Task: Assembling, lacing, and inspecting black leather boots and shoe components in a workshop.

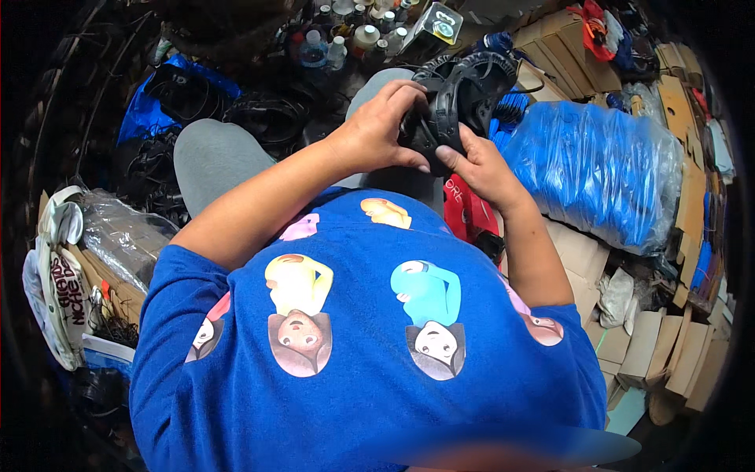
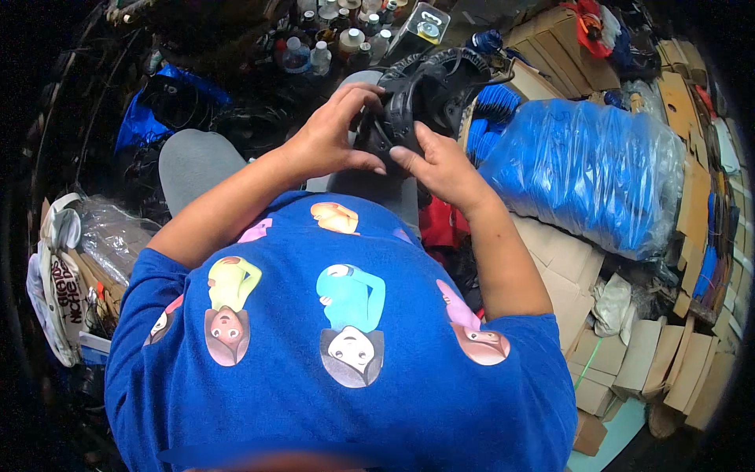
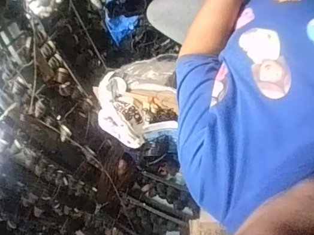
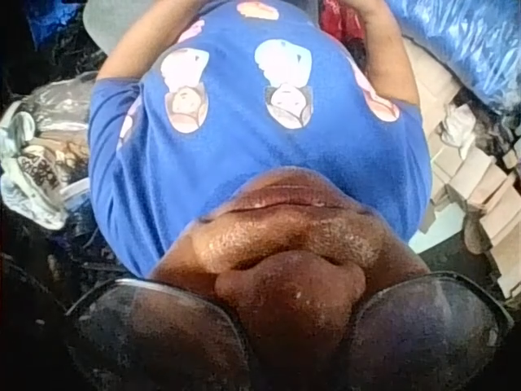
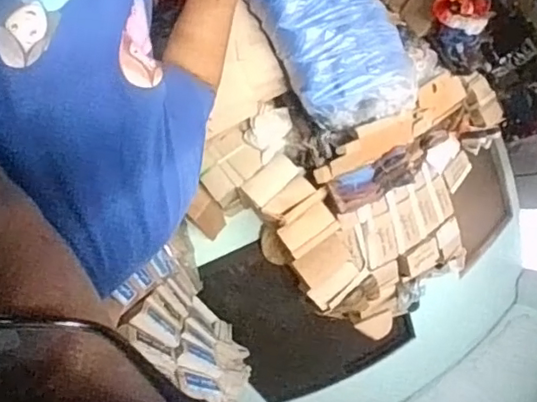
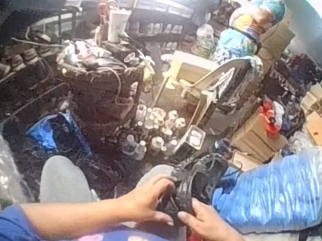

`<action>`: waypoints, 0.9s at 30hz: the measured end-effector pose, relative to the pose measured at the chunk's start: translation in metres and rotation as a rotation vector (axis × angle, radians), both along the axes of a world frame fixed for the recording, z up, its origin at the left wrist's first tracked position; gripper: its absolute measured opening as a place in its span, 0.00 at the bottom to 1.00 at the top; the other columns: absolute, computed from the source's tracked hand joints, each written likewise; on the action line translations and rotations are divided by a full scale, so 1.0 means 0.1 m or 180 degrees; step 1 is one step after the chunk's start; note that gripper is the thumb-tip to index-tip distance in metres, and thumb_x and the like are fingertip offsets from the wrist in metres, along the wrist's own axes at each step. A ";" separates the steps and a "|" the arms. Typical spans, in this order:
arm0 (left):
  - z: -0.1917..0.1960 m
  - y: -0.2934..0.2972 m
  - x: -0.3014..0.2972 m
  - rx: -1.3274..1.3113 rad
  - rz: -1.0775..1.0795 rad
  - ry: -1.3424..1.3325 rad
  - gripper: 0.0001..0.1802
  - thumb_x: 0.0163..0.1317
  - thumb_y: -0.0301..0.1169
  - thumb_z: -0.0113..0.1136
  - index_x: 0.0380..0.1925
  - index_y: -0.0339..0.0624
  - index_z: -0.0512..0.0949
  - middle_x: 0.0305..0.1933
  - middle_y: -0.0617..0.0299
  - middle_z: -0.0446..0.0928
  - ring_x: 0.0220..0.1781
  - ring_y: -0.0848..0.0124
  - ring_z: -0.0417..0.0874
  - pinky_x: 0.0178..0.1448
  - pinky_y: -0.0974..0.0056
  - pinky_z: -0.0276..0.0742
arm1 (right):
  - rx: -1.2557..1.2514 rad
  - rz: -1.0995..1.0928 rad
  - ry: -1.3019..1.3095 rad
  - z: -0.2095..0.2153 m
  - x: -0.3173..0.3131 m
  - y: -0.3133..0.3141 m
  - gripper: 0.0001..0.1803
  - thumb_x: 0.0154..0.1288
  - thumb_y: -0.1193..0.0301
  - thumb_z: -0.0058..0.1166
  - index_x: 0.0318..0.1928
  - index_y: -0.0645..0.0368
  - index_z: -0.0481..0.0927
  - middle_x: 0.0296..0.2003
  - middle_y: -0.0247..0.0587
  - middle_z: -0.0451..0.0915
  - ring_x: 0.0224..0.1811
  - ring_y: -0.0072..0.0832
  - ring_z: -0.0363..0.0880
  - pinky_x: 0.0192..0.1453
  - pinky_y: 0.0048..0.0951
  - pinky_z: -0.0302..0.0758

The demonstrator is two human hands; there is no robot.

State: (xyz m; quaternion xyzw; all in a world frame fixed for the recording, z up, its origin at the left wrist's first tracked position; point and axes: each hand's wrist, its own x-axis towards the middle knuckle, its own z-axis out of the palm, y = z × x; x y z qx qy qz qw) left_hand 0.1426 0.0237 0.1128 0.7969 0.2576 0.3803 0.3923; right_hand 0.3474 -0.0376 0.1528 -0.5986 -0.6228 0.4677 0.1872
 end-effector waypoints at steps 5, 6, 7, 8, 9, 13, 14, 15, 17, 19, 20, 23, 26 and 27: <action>-0.01 0.16 -0.07 -0.0117 -0.0417 0.0175 0.42 0.30 0.34 0.75 0.51 0.41 0.67 0.58 0.53 0.63 0.57 0.55 0.68 0.57 0.58 0.69 | 0.0325 0.0592 -0.0021 0.08 -0.03 0.07 0.32 0.42 0.68 0.67 0.50 0.64 0.70 0.43 0.46 0.77 0.45 0.30 0.76 0.50 0.29 0.70; 0.01 0.19 -0.06 0.0217 -0.0333 0.0365 0.42 0.30 0.37 0.75 0.49 0.41 0.68 0.59 0.52 0.62 0.59 0.54 0.67 0.58 0.57 0.68 | 0.0324 0.0599 -0.0026 0.08 -0.02 0.08 0.32 0.42 0.68 0.67 0.50 0.64 0.70 0.43 0.46 0.77 0.45 0.30 0.76 0.50 0.29 0.70; 0.04 0.19 -0.05 0.0217 -0.0326 0.0360 0.42 0.30 0.37 0.75 0.49 0.41 0.68 0.59 0.52 0.62 0.59 0.54 0.67 0.58 0.57 0.68 | 0.0160 0.0626 0.0009 0.09 0.01 0.08 0.32 0.41 0.71 0.67 0.50 0.63 0.71 0.43 0.45 0.77 0.45 0.30 0.75 0.51 0.29 0.70; 0.07 0.20 -0.04 0.0187 -0.0507 0.0539 0.41 0.29 0.38 0.75 0.49 0.41 0.69 0.59 0.51 0.62 0.59 0.53 0.67 0.59 0.56 0.67 | -0.0003 0.0653 0.0044 0.09 0.04 0.09 0.32 0.39 0.74 0.67 0.50 0.62 0.72 0.43 0.44 0.77 0.46 0.30 0.75 0.52 0.29 0.69; 0.12 0.22 -0.05 0.0159 -0.0679 0.0731 0.41 0.29 0.40 0.75 0.48 0.40 0.69 0.60 0.51 0.62 0.59 0.52 0.67 0.59 0.56 0.67 | 0.0004 0.0669 0.0051 0.16 0.04 0.11 0.32 0.39 0.74 0.67 0.50 0.62 0.72 0.43 0.44 0.77 0.46 0.30 0.75 0.52 0.29 0.69; 0.27 0.12 -0.06 0.0029 -0.0831 0.0880 0.30 0.37 0.40 0.72 0.39 0.37 0.74 0.55 0.51 0.66 0.52 0.54 0.73 0.55 0.58 0.70 | -0.0452 0.1170 0.0117 0.34 0.08 0.04 0.24 0.40 0.73 0.66 0.43 0.59 0.77 0.40 0.41 0.77 0.44 0.34 0.75 0.50 0.31 0.70; 0.20 0.16 -0.06 0.0036 -0.0847 0.0879 0.30 0.37 0.40 0.72 0.39 0.37 0.74 0.55 0.51 0.66 0.52 0.54 0.73 0.55 0.58 0.70 | 0.0065 0.1516 -0.0380 0.25 0.09 -0.02 0.23 0.40 0.71 0.66 0.41 0.59 0.77 0.37 0.42 0.77 0.42 0.37 0.73 0.48 0.34 0.69; 0.06 0.22 -0.08 -0.0476 -0.0736 0.0538 0.25 0.43 0.39 0.68 0.39 0.37 0.74 0.54 0.51 0.67 0.50 0.57 0.74 0.54 0.59 0.70 | 0.0603 0.1890 -0.0898 0.17 0.09 -0.07 0.21 0.40 0.68 0.66 0.39 0.59 0.78 0.35 0.43 0.76 0.41 0.40 0.72 0.47 0.36 0.68; 0.07 0.32 -0.08 -0.1306 -0.0520 0.0431 0.15 0.57 0.36 0.56 0.41 0.38 0.75 0.53 0.53 0.68 0.48 0.62 0.74 0.52 0.63 0.70 | 0.1078 0.1675 -0.1356 0.13 0.05 -0.24 0.18 0.40 0.64 0.64 0.33 0.58 0.78 0.32 0.41 0.74 0.41 0.41 0.68 0.47 0.37 0.64; 0.21 0.32 -0.03 -0.0486 -0.0156 0.0716 0.16 0.57 0.35 0.54 0.44 0.38 0.75 0.53 0.51 0.67 0.50 0.59 0.73 0.54 0.61 0.69 | 0.1150 0.1762 -0.1754 0.23 -0.04 -0.32 0.17 0.38 0.65 0.64 0.33 0.57 0.78 0.34 0.41 0.74 0.41 0.40 0.68 0.47 0.38 0.63; 0.14 0.32 0.06 -0.0298 -0.0095 0.0716 0.16 0.57 0.36 0.51 0.42 0.40 0.76 0.47 0.50 0.71 0.51 0.57 0.72 0.55 0.59 0.68 | 0.1150 0.1776 -0.1752 0.24 -0.05 -0.33 0.17 0.38 0.65 0.64 0.33 0.57 0.78 0.34 0.41 0.74 0.41 0.40 0.68 0.47 0.38 0.63; 0.11 0.42 0.19 0.0445 -0.0334 0.1331 0.16 0.59 0.35 0.44 0.43 0.45 0.77 0.44 0.49 0.75 0.55 0.53 0.68 0.58 0.54 0.66 | 0.1462 0.1929 -0.2060 0.29 -0.10 -0.34 0.17 0.38 0.67 0.63 0.33 0.57 0.78 0.35 0.41 0.75 0.42 0.40 0.68 0.48 0.39 0.63; -0.03 0.55 0.21 0.0738 -0.0614 0.1423 0.14 0.58 0.31 0.44 0.39 0.44 0.78 0.44 0.51 0.75 0.54 0.54 0.67 0.56 0.56 0.66 | 0.1923 0.1716 -0.1910 0.27 -0.13 -0.35 0.17 0.37 0.68 0.63 0.33 0.56 0.78 0.36 0.39 0.75 0.42 0.39 0.69 0.48 0.40 0.63; 0.14 0.35 0.33 -0.1414 0.0216 0.0133 0.10 0.57 0.32 0.48 0.35 0.45 0.78 0.37 0.58 0.76 0.47 0.62 0.72 0.49 0.61 0.68 | 0.1698 0.1581 -0.1846 0.22 -0.05 -0.39 0.17 0.38 0.67 0.63 0.33 0.56 0.79 0.35 0.40 0.75 0.41 0.39 0.70 0.49 0.40 0.63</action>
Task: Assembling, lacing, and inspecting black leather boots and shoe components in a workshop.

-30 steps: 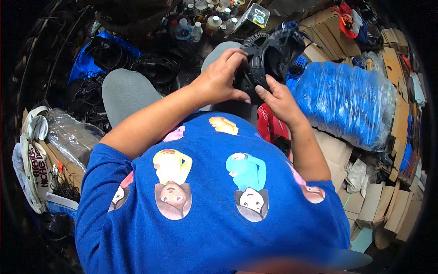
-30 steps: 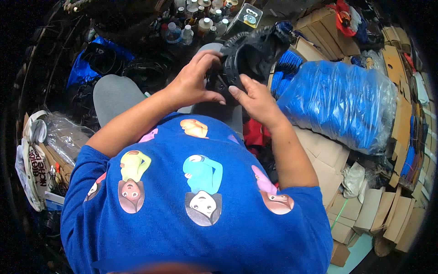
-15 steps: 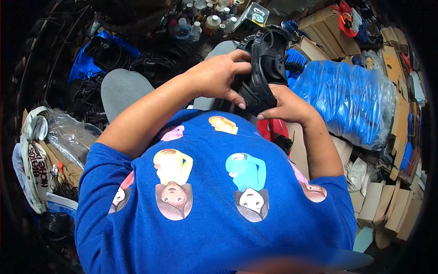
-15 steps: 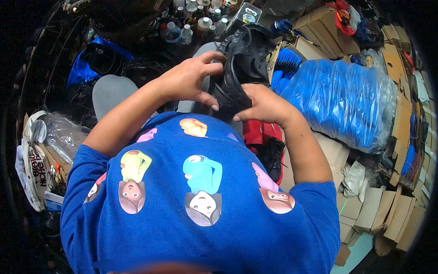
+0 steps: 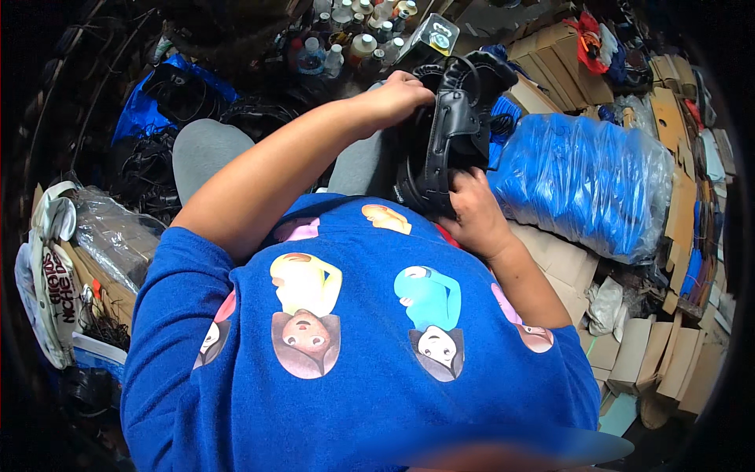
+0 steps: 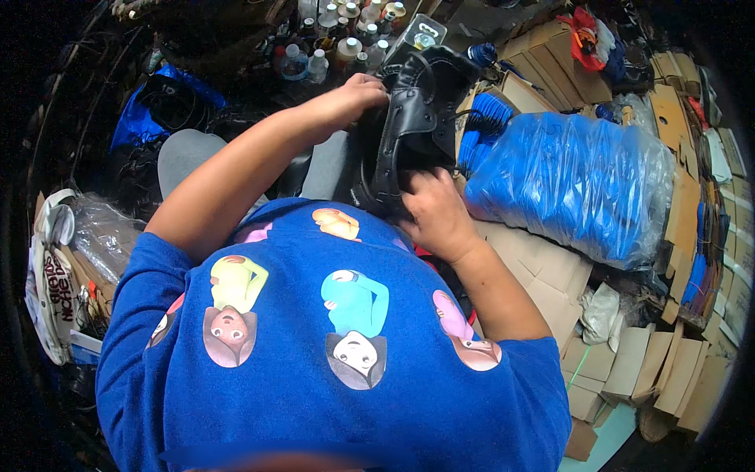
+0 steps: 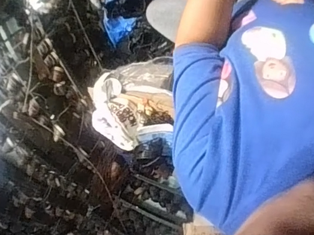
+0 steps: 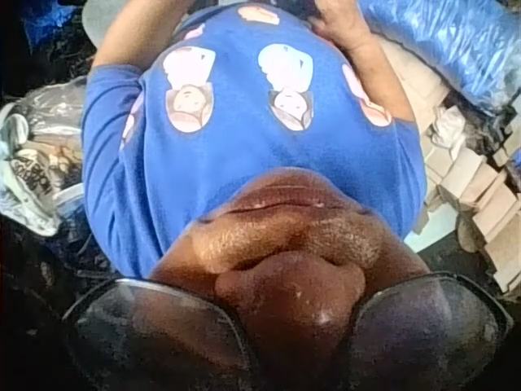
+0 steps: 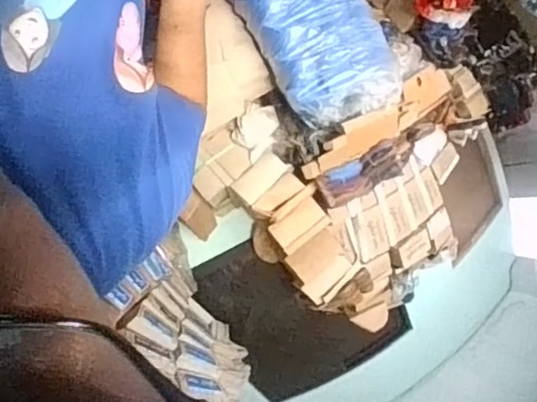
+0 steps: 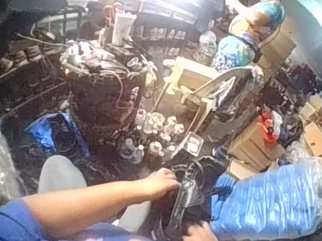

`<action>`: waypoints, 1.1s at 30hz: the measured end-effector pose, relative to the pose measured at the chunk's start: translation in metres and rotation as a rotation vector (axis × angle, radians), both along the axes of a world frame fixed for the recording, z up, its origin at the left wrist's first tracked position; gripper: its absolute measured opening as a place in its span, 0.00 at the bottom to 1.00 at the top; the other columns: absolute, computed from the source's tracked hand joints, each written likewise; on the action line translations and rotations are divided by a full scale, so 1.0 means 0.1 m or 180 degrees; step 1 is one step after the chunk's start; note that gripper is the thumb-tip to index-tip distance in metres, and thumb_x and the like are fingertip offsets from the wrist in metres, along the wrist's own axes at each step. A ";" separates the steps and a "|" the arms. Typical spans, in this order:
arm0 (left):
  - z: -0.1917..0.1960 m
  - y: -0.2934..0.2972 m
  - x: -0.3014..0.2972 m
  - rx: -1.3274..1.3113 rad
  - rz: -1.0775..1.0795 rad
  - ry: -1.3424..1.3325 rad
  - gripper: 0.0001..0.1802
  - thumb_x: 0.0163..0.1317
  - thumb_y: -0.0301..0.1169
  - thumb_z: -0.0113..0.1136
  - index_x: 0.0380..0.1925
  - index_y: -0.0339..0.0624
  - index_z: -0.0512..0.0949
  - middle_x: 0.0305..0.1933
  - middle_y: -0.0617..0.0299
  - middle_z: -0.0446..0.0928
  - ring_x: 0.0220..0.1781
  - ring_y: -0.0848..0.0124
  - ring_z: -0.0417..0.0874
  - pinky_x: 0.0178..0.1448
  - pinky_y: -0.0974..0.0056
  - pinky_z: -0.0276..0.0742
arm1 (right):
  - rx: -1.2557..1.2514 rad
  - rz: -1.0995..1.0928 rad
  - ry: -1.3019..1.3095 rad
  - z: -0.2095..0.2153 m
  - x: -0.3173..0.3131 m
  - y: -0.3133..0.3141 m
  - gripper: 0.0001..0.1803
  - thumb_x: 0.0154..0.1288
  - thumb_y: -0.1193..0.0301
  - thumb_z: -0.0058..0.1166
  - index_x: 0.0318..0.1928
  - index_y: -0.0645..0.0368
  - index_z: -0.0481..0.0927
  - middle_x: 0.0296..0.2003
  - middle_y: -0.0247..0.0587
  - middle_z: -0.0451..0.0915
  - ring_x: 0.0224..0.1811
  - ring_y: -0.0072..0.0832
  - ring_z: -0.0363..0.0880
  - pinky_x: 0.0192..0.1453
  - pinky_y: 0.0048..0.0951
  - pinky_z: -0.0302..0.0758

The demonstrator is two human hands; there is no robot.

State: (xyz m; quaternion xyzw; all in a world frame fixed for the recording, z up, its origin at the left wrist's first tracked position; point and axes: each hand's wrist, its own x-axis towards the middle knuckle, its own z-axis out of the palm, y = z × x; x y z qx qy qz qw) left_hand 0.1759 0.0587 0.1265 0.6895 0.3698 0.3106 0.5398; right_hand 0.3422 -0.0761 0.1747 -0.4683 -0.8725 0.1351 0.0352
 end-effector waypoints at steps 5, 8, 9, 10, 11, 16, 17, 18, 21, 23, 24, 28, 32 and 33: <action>-0.03 0.08 -0.11 -0.2222 -0.0778 -0.1559 0.07 0.57 0.36 0.56 0.32 0.48 0.76 0.30 0.74 0.73 0.33 0.80 0.72 0.42 0.67 0.67 | -0.1572 -0.0157 0.0194 0.16 0.11 0.18 0.17 0.42 0.66 0.64 0.34 0.57 0.78 0.28 0.43 0.76 0.36 0.40 0.74 0.45 0.40 0.64; -0.02 0.04 0.00 -0.2215 -0.0711 -0.1741 0.06 0.58 0.36 0.56 0.33 0.51 0.76 0.29 0.75 0.72 0.32 0.81 0.71 0.38 0.70 0.66 | -0.2399 -0.0104 0.0153 0.24 0.01 0.42 0.16 0.45 0.71 0.62 0.38 0.60 0.78 0.29 0.46 0.78 0.34 0.41 0.77 0.43 0.35 0.69; -0.07 0.11 -0.01 -0.1973 -0.0928 -0.1643 0.08 0.59 0.37 0.54 0.36 0.48 0.76 0.29 0.70 0.74 0.32 0.80 0.72 0.38 0.69 0.68 | -0.2470 -0.0020 -0.0262 0.22 0.01 0.50 0.17 0.46 0.71 0.62 0.39 0.64 0.77 0.29 0.49 0.78 0.34 0.43 0.78 0.38 0.33 0.72; -0.11 0.25 -0.08 -0.1954 -0.0935 -0.1624 0.08 0.59 0.37 0.54 0.36 0.48 0.76 0.29 0.70 0.74 0.32 0.80 0.72 0.38 0.69 0.68 | -0.2446 -0.0021 -0.0246 0.20 -0.02 0.54 0.17 0.46 0.71 0.62 0.39 0.64 0.77 0.29 0.49 0.78 0.34 0.43 0.78 0.38 0.33 0.72; -0.15 0.42 -0.20 -0.0794 -0.0903 -0.0655 0.12 0.60 0.37 0.53 0.40 0.45 0.75 0.34 0.66 0.75 0.36 0.76 0.74 0.42 0.69 0.69 | -0.2281 0.0050 -0.0083 0.18 -0.06 0.57 0.18 0.46 0.70 0.62 0.39 0.64 0.76 0.29 0.50 0.78 0.34 0.43 0.78 0.38 0.33 0.72; -0.04 0.70 -0.91 0.1104 -0.0791 0.1881 0.21 0.55 0.47 0.57 0.39 0.43 0.77 0.35 0.48 0.78 0.39 0.54 0.78 0.45 0.59 0.72 | -0.1369 -0.0257 0.0244 0.28 -0.36 0.57 0.19 0.44 0.65 0.63 0.36 0.63 0.77 0.30 0.53 0.78 0.35 0.45 0.77 0.38 0.36 0.72; -0.06 0.77 -1.07 0.0936 -0.0427 0.1933 0.19 0.55 0.46 0.57 0.38 0.42 0.78 0.35 0.48 0.78 0.40 0.54 0.78 0.44 0.57 0.72 | -0.1267 -0.0296 0.0173 0.31 -0.42 0.57 0.19 0.44 0.63 0.63 0.34 0.62 0.77 0.28 0.52 0.77 0.33 0.45 0.77 0.38 0.38 0.72; -0.09 0.85 -1.28 0.1422 0.0142 0.2255 0.19 0.53 0.44 0.58 0.39 0.42 0.78 0.36 0.49 0.78 0.40 0.54 0.79 0.43 0.57 0.73 | -0.1248 -0.0297 0.0210 0.35 -0.51 0.59 0.19 0.44 0.63 0.63 0.34 0.62 0.77 0.28 0.52 0.77 0.33 0.45 0.77 0.38 0.38 0.72; 0.24 0.63 -1.21 0.2418 0.1384 0.1611 0.14 0.54 0.34 0.61 0.38 0.38 0.76 0.39 0.50 0.73 0.37 0.59 0.77 0.41 0.59 0.73 | -0.1168 0.0043 -0.0505 0.37 -0.63 0.62 0.15 0.43 0.62 0.62 0.28 0.58 0.79 0.25 0.47 0.79 0.33 0.44 0.78 0.39 0.40 0.73; 0.61 0.10 -0.81 0.1937 0.0679 0.0715 0.12 0.55 0.34 0.59 0.35 0.38 0.75 0.34 0.51 0.73 0.34 0.62 0.75 0.38 0.62 0.72 | -0.1008 0.0016 -0.0301 0.29 -0.61 0.61 0.15 0.43 0.62 0.62 0.29 0.59 0.79 0.24 0.49 0.78 0.31 0.45 0.77 0.37 0.40 0.73; 0.70 -0.15 -0.68 0.1496 0.0090 0.0527 0.12 0.57 0.36 0.57 0.34 0.37 0.74 0.31 0.51 0.72 0.33 0.64 0.75 0.37 0.63 0.71 | -0.0844 0.0052 -0.0146 0.27 -0.60 0.60 0.15 0.44 0.63 0.62 0.30 0.59 0.78 0.23 0.50 0.76 0.28 0.45 0.77 0.36 0.40 0.73; 0.31 -0.49 -0.54 -0.0287 -0.0488 0.0536 0.28 0.59 0.54 0.46 0.26 0.34 0.71 0.29 0.45 0.72 0.37 0.52 0.75 0.40 0.56 0.69 | -0.0320 0.0778 0.0926 0.47 -0.49 0.55 0.07 0.47 0.71 0.60 0.29 0.58 0.80 0.27 0.44 0.78 0.34 0.39 0.77 0.42 0.35 0.73; 0.23 -0.56 -0.63 0.0748 -0.0936 0.1388 0.27 0.50 0.50 0.60 0.33 0.35 0.66 0.33 0.45 0.73 0.39 0.47 0.75 0.41 0.52 0.70 | -0.1181 -0.1015 0.1738 0.44 -0.06 0.57 0.09 0.53 0.72 0.53 0.35 0.62 0.79 0.32 0.41 0.79 0.39 0.28 0.76 0.44 0.28 0.71; 0.23 -0.56 -0.62 0.0900 -0.1044 0.1217 0.24 0.47 0.42 0.64 0.32 0.35 0.65 0.32 0.46 0.73 0.38 0.47 0.75 0.40 0.51 0.70 | -0.1127 -0.1250 0.1641 0.35 -0.03 0.61 0.10 0.54 0.72 0.51 0.36 0.63 0.78 0.32 0.41 0.78 0.38 0.27 0.76 0.45 0.27 0.71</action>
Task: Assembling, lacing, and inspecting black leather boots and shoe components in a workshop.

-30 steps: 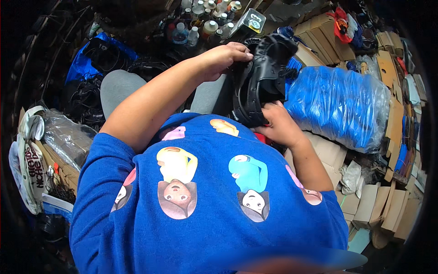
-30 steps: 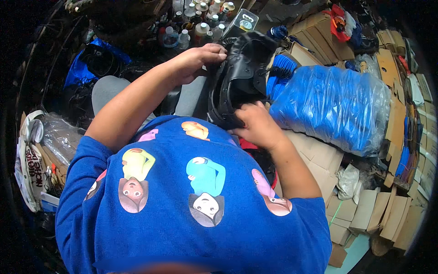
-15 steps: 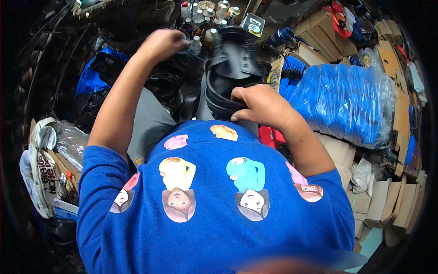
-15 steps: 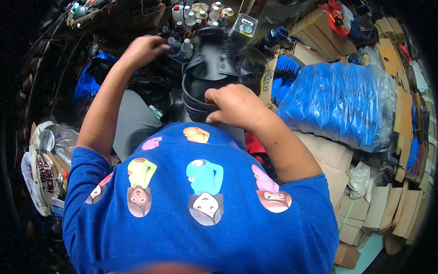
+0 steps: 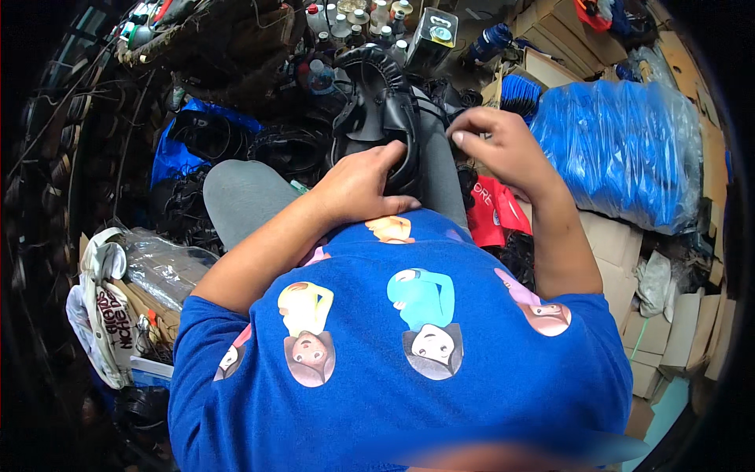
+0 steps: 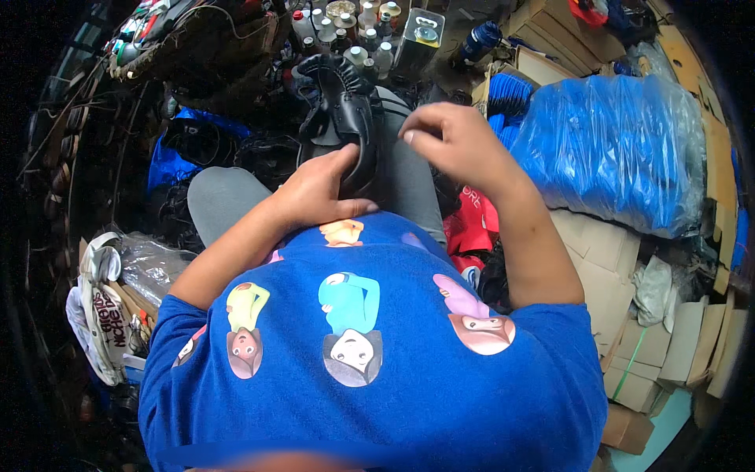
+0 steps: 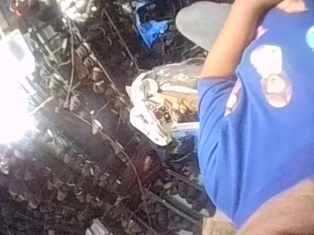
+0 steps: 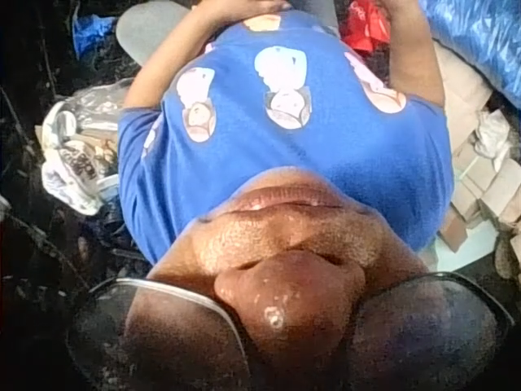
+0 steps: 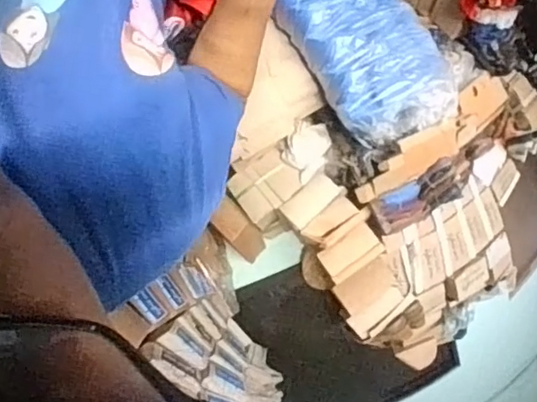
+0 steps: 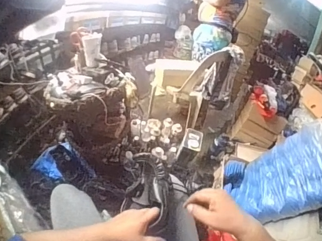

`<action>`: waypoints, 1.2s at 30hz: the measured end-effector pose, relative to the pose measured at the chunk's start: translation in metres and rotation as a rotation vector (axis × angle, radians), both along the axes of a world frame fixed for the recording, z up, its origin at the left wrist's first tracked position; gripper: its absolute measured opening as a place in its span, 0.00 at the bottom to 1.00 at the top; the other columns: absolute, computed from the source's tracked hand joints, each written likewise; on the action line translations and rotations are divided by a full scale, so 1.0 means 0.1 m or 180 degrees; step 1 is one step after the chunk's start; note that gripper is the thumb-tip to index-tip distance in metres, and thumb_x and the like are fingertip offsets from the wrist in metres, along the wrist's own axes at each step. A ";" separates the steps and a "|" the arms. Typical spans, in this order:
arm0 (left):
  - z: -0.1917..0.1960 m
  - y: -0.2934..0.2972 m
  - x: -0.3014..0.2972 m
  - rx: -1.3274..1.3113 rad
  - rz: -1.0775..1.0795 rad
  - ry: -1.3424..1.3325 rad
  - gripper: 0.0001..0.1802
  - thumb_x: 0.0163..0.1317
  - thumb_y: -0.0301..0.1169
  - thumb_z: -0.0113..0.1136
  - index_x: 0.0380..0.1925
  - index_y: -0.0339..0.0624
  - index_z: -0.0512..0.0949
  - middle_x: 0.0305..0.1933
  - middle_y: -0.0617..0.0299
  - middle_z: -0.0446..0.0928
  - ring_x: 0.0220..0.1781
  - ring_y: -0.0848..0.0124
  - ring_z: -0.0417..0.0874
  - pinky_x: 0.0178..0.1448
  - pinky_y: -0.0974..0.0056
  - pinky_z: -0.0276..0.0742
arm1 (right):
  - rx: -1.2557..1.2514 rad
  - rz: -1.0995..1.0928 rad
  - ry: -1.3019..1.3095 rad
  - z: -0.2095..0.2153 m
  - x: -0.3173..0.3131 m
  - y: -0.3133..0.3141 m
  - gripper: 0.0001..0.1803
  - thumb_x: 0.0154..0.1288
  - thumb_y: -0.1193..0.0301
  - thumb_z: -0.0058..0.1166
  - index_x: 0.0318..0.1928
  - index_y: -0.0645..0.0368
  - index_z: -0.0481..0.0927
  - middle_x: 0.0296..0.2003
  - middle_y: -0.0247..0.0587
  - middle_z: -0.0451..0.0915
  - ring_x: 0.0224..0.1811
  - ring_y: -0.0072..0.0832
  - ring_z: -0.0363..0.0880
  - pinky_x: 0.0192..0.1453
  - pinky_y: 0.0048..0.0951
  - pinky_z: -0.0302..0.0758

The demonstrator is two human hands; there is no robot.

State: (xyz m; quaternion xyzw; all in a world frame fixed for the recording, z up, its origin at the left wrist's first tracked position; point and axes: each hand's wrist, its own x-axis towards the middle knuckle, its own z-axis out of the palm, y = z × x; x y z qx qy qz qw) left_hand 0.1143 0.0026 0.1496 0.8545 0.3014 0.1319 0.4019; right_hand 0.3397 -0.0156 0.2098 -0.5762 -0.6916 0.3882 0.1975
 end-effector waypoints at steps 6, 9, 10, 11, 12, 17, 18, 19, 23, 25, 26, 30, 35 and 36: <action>-0.01 -0.05 0.04 0.0212 -0.0611 -0.0254 0.17 0.47 0.33 0.64 0.28 0.37 0.66 0.28 0.50 0.71 0.36 0.51 0.74 0.40 0.55 0.68 | 0.1050 -0.0340 -0.0098 -0.72 -0.08 0.48 0.13 0.55 0.72 0.48 0.40 0.63 0.78 0.38 0.47 0.79 0.41 0.34 0.78 0.47 0.30 0.71; -0.03 -0.07 0.02 0.0567 -0.0787 -0.0453 0.15 0.47 0.32 0.63 0.26 0.38 0.67 0.28 0.51 0.71 0.35 0.52 0.74 0.42 0.55 0.68 | 0.0627 0.0051 -0.0386 -0.64 -0.14 0.61 0.18 0.52 0.70 0.46 0.45 0.59 0.77 0.39 0.53 0.78 0.46 0.43 0.76 0.49 0.36 0.72; -0.03 -0.07 0.00 0.0832 -0.0855 -0.0447 0.15 0.48 0.33 0.62 0.32 0.38 0.69 0.30 0.52 0.73 0.36 0.54 0.75 0.44 0.56 0.68 | 0.0315 0.0312 -0.0992 -0.42 -0.18 0.61 0.19 0.51 0.70 0.46 0.45 0.58 0.77 0.39 0.53 0.78 0.45 0.43 0.76 0.48 0.36 0.72; -0.04 -0.08 -0.02 0.1096 -0.0925 -0.0435 0.17 0.49 0.34 0.61 0.37 0.38 0.70 0.32 0.53 0.74 0.37 0.55 0.76 0.45 0.57 0.69 | -0.0002 0.0574 -0.1591 -0.25 -0.20 0.61 0.19 0.50 0.71 0.47 0.46 0.57 0.77 0.38 0.53 0.78 0.45 0.43 0.76 0.48 0.37 0.72; -0.05 -0.08 -0.02 0.1101 -0.0944 -0.0437 0.17 0.49 0.34 0.61 0.37 0.38 0.70 0.32 0.53 0.74 0.37 0.55 0.76 0.45 0.57 0.69 | -0.0162 0.0615 -0.1534 -0.17 -0.17 0.60 0.18 0.51 0.69 0.50 0.45 0.58 0.76 0.38 0.51 0.79 0.42 0.43 0.77 0.47 0.36 0.72; -0.10 -0.01 -0.11 0.0513 -0.0656 -0.0492 0.18 0.47 0.32 0.64 0.37 0.37 0.74 0.32 0.52 0.75 0.35 0.57 0.77 0.40 0.58 0.72 | -0.0866 0.0174 0.0452 -0.50 0.16 0.55 0.13 0.58 0.66 0.54 0.40 0.59 0.77 0.32 0.37 0.79 0.37 0.24 0.76 0.42 0.25 0.72; -0.12 -0.02 -0.15 0.0172 -0.0446 -0.0611 0.18 0.47 0.32 0.65 0.37 0.37 0.74 0.31 0.52 0.75 0.34 0.57 0.77 0.38 0.60 0.73 | -0.1109 -0.0106 0.1658 -0.61 0.20 0.49 0.10 0.59 0.68 0.53 0.40 0.59 0.75 0.33 0.33 0.78 0.37 0.21 0.76 0.43 0.23 0.71; -0.16 -0.04 -0.19 -0.0172 -0.0236 -0.0738 0.18 0.47 0.32 0.66 0.37 0.37 0.75 0.31 0.52 0.76 0.33 0.58 0.78 0.35 0.62 0.73 | -0.1338 -0.0399 0.2855 -0.72 0.23 0.42 0.08 0.61 0.70 0.52 0.40 0.58 0.74 0.34 0.30 0.77 0.38 0.18 0.75 0.43 0.22 0.71; -0.33 -0.03 -0.26 -0.1157 -0.0077 -0.0681 0.16 0.49 0.28 0.64 0.38 0.36 0.75 0.29 0.55 0.75 0.33 0.71 0.76 0.38 0.67 0.71 | -0.1575 -0.0405 0.3612 -0.98 0.28 0.26 0.12 0.61 0.71 0.53 0.45 0.58 0.73 0.38 0.30 0.76 0.42 0.19 0.74 0.51 0.22 0.69; -0.20 0.01 -0.17 -0.0616 -0.0248 -0.0434 0.17 0.49 0.32 0.64 0.37 0.35 0.75 0.29 0.52 0.74 0.32 0.65 0.77 0.39 0.64 0.71 | -0.1548 -0.0566 0.3246 -0.76 0.20 0.28 0.11 0.59 0.71 0.55 0.42 0.59 0.76 0.37 0.32 0.76 0.41 0.21 0.75 0.48 0.23 0.69; -0.06 0.03 -0.10 -0.0374 -0.0425 0.0014 0.17 0.49 0.33 0.64 0.36 0.34 0.74 0.29 0.50 0.74 0.32 0.61 0.76 0.39 0.62 0.71 | -0.0418 -0.0153 0.1800 -0.71 0.22 0.31 0.10 0.57 0.71 0.56 0.40 0.60 0.77 0.36 0.33 0.76 0.40 0.23 0.75 0.47 0.24 0.69; -0.06 0.01 -0.03 0.0403 -0.0686 -0.0131 0.20 0.51 0.42 0.61 0.21 0.36 0.68 0.22 0.50 0.71 0.31 0.51 0.74 0.38 0.54 0.69 | 0.0923 0.0547 -0.0458 -0.40 0.25 0.38 0.10 0.49 0.72 0.59 0.35 0.60 0.81 0.31 0.40 0.77 0.36 0.31 0.76 0.42 0.27 0.71; 0.04 -0.01 -0.02 0.0565 -0.1073 0.0004 0.16 0.53 0.39 0.59 0.19 0.37 0.70 0.21 0.52 0.72 0.31 0.55 0.74 0.42 0.56 0.69 | 0.2590 0.0182 -0.1362 -0.38 0.65 0.53 0.11 0.50 0.72 0.58 0.36 0.59 0.81 0.31 0.43 0.79 0.36 0.35 0.78 0.42 0.29 0.73; 0.03 -0.02 -0.03 0.0559 -0.1054 0.0012 0.16 0.53 0.39 0.59 0.19 0.37 0.70 0.21 0.52 0.72 0.31 0.55 0.74 0.42 0.56 0.69 | 0.2565 -0.0401 -0.1114 -0.32 0.66 0.60 0.11 0.52 0.71 0.57 0.38 0.58 0.81 0.32 0.43 0.79 0.37 0.35 0.78 0.43 0.29 0.73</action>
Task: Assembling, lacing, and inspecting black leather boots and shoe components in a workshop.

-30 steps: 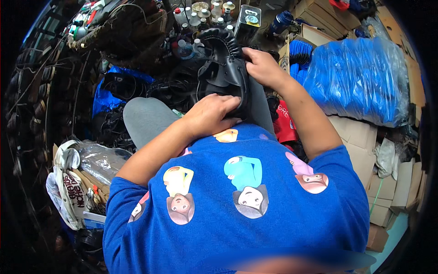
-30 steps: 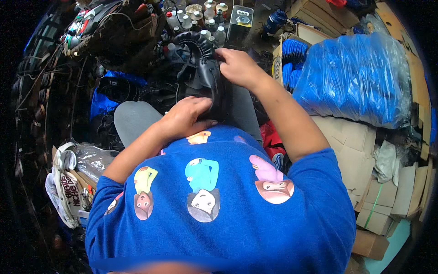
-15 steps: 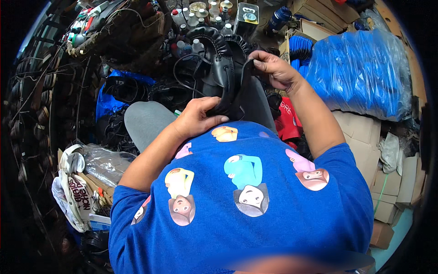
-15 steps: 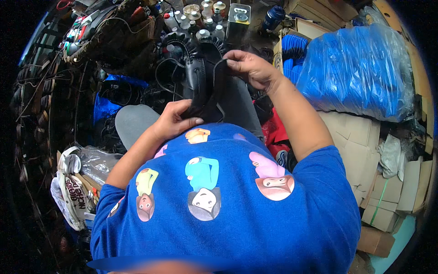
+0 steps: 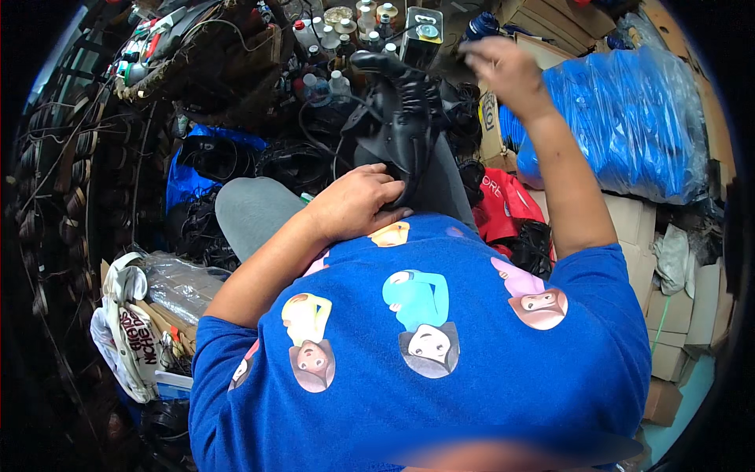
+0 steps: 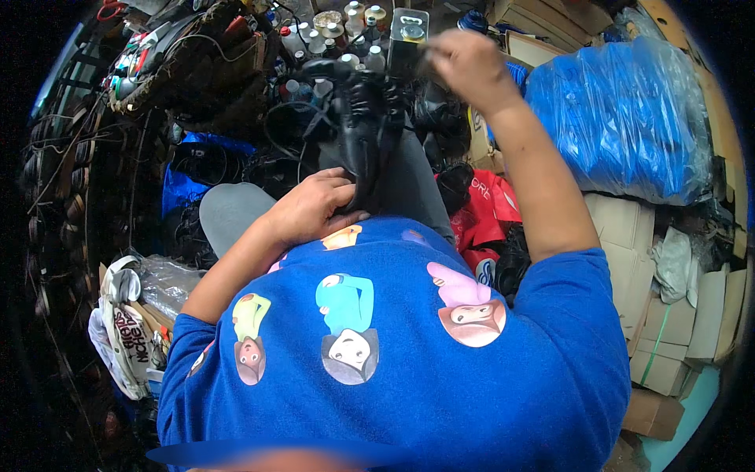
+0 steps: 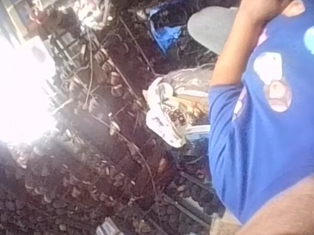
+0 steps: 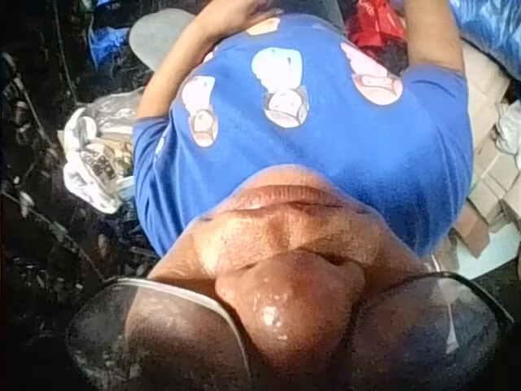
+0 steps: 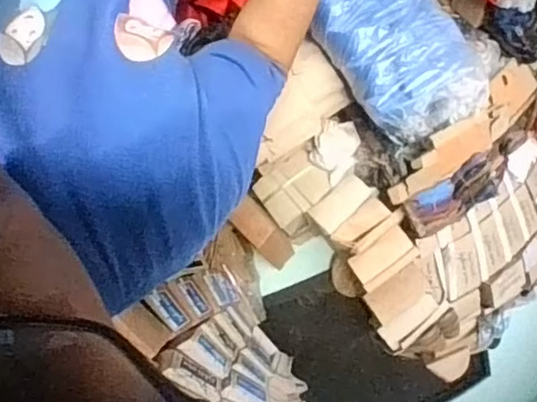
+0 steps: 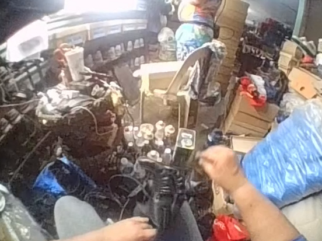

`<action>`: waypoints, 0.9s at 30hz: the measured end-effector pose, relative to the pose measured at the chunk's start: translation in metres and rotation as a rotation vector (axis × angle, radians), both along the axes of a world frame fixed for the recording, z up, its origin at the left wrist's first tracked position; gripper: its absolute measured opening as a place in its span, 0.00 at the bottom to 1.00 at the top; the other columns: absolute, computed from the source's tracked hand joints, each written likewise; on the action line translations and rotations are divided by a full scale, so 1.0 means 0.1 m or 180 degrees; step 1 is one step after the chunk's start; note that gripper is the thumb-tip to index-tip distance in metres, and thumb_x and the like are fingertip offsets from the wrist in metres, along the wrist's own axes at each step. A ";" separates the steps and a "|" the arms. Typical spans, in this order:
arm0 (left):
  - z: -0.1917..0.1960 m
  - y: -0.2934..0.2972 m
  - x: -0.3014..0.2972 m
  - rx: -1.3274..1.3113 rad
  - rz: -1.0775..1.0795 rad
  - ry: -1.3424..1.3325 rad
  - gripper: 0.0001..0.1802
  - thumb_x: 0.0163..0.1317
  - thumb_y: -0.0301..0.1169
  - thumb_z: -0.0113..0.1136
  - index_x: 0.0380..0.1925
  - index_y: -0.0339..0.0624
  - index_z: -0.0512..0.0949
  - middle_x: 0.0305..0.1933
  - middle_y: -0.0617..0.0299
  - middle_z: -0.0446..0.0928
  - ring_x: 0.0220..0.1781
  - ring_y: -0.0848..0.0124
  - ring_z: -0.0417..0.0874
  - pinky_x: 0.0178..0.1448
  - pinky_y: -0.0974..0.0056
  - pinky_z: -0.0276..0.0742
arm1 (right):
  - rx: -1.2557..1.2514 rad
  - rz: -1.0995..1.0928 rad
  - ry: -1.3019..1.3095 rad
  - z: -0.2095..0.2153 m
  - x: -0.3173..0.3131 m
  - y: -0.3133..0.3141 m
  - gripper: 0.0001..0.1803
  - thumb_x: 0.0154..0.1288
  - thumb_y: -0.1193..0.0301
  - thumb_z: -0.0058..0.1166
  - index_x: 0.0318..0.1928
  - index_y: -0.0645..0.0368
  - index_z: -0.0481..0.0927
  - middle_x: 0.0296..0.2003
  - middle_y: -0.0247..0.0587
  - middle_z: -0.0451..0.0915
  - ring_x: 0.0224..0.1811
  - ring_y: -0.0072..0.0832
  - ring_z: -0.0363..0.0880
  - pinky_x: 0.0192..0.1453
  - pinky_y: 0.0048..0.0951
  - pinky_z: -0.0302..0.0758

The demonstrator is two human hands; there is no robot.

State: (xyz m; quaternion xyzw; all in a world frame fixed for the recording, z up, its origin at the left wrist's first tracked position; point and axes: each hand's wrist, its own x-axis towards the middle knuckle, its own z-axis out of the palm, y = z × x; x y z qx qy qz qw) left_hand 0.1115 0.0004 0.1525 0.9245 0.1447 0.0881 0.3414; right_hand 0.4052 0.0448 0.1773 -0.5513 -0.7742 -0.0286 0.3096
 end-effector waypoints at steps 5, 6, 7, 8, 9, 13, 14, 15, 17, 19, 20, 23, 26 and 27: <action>-0.04 0.01 0.09 0.0328 -0.0193 -0.0380 0.14 0.54 0.38 0.58 0.22 0.37 0.72 0.22 0.52 0.73 0.33 0.55 0.75 0.44 0.57 0.70 | 0.0586 -0.0639 -0.0519 0.14 0.22 0.30 0.20 0.62 0.63 0.50 0.52 0.61 0.72 0.46 0.44 0.77 0.46 0.36 0.77 0.53 0.39 0.72; -0.05 0.02 0.08 0.0331 -0.0190 -0.0381 0.14 0.54 0.38 0.58 0.22 0.37 0.72 0.22 0.52 0.73 0.33 0.55 0.75 0.44 0.57 0.70 | 0.0590 -0.0637 -0.0520 0.09 0.27 0.33 0.20 0.62 0.63 0.50 0.52 0.61 0.72 0.46 0.44 0.77 0.46 0.36 0.77 0.53 0.39 0.72; -0.05 0.02 0.08 0.0261 -0.0177 -0.0326 0.15 0.54 0.39 0.58 0.23 0.37 0.73 0.23 0.52 0.73 0.33 0.54 0.75 0.44 0.57 0.70 | 0.0055 -0.0675 -0.0234 0.02 0.33 0.31 0.17 0.60 0.65 0.52 0.48 0.58 0.76 0.43 0.43 0.79 0.44 0.32 0.78 0.50 0.32 0.72; -0.05 0.02 0.09 0.0190 -0.0171 -0.0273 0.15 0.54 0.40 0.58 0.24 0.37 0.73 0.24 0.52 0.73 0.33 0.54 0.75 0.43 0.57 0.70 | -0.0478 -0.0716 0.0055 -0.03 0.40 0.28 0.13 0.58 0.67 0.54 0.44 0.54 0.80 0.40 0.42 0.80 0.43 0.29 0.78 0.47 0.25 0.71; -0.06 0.03 0.08 0.0178 -0.0149 -0.0265 0.15 0.54 0.40 0.58 0.24 0.37 0.73 0.24 0.52 0.73 0.33 0.54 0.75 0.43 0.57 0.70 | -0.0491 -0.0694 0.0060 -0.01 0.35 0.25 0.13 0.58 0.67 0.54 0.44 0.54 0.80 0.40 0.42 0.80 0.43 0.29 0.78 0.47 0.25 0.71; -0.07 0.00 0.04 0.0098 0.0316 -0.0211 0.17 0.54 0.42 0.57 0.25 0.36 0.72 0.25 0.50 0.73 0.34 0.53 0.74 0.43 0.56 0.70 | -0.2584 0.0629 0.1669 0.03 -0.06 -0.22 0.26 0.56 0.66 0.58 0.55 0.59 0.70 0.40 0.37 0.78 0.42 0.23 0.74 0.49 0.25 0.70; -0.07 0.00 0.03 0.0017 0.0489 -0.0125 0.17 0.55 0.42 0.57 0.25 0.36 0.72 0.25 0.49 0.73 0.34 0.53 0.74 0.43 0.56 0.70 | -0.2983 0.0679 0.1748 0.04 -0.18 -0.34 0.28 0.56 0.66 0.58 0.57 0.59 0.68 0.41 0.38 0.78 0.42 0.23 0.74 0.49 0.25 0.70; -0.08 0.00 0.03 0.0017 0.0472 -0.0117 0.17 0.55 0.42 0.57 0.25 0.36 0.72 0.25 0.49 0.73 0.34 0.53 0.74 0.43 0.56 0.70 | -0.3367 0.0705 0.1830 0.09 -0.28 -0.45 0.30 0.56 0.66 0.58 0.58 0.59 0.66 0.41 0.38 0.78 0.43 0.23 0.74 0.50 0.25 0.69; -0.08 0.00 0.04 0.0103 0.0542 -0.0346 0.16 0.56 0.40 0.56 0.25 0.36 0.71 0.24 0.49 0.72 0.34 0.52 0.74 0.42 0.56 0.70 | -0.2710 0.1041 0.1666 -0.27 -0.31 -0.57 0.28 0.56 0.64 0.59 0.55 0.63 0.69 0.42 0.40 0.77 0.43 0.23 0.74 0.49 0.23 0.70; -0.06 -0.01 0.04 0.0183 0.0613 -0.0483 0.14 0.56 0.37 0.55 0.25 0.36 0.70 0.24 0.48 0.72 0.32 0.52 0.74 0.42 0.55 0.70 | -0.3732 0.0524 0.2837 -0.17 -0.41 -0.49 0.24 0.59 0.64 0.57 0.53 0.63 0.70 0.38 0.35 0.78 0.37 0.19 0.74 0.41 0.20 0.71; -0.04 -0.01 0.03 0.0233 0.0800 -0.0537 0.11 0.55 0.34 0.55 0.28 0.36 0.71 0.24 0.49 0.72 0.31 0.53 0.74 0.40 0.56 0.70 | -0.3577 0.0678 0.2854 -0.16 -0.42 -0.48 0.20 0.61 0.64 0.54 0.50 0.63 0.72 0.34 0.30 0.78 0.30 0.14 0.71 0.31 0.17 0.69; -0.05 -0.02 0.03 0.0342 0.0965 -0.0516 0.08 0.55 0.30 0.55 0.30 0.36 0.72 0.23 0.49 0.72 0.29 0.52 0.74 0.38 0.55 0.71 | -0.3586 0.0502 0.2926 -0.14 -0.43 -0.48 0.19 0.61 0.63 0.54 0.49 0.61 0.74 0.33 0.29 0.77 0.27 0.12 0.69 0.27 0.16 0.67; -0.05 -0.02 0.05 0.0440 0.0905 -0.0345 0.08 0.55 0.30 0.55 0.28 0.37 0.70 0.22 0.49 0.73 0.27 0.51 0.75 0.35 0.55 0.72 | -0.3399 0.0385 0.2935 -0.12 -0.52 -0.47 0.11 0.61 0.67 0.54 0.42 0.58 0.76 0.23 0.24 0.74 0.19 0.09 0.66 0.20 0.11 0.61; -0.03 0.01 0.10 0.0359 0.0965 0.0104 0.10 0.57 0.33 0.53 0.28 0.37 0.70 0.21 0.48 0.73 0.27 0.50 0.75 0.36 0.53 0.72 | -0.3410 0.0396 0.2926 -0.14 -0.54 -0.46 0.11 0.61 0.67 0.54 0.42 0.58 0.76 0.23 0.24 0.74 0.19 0.09 0.66 0.20 0.11 0.61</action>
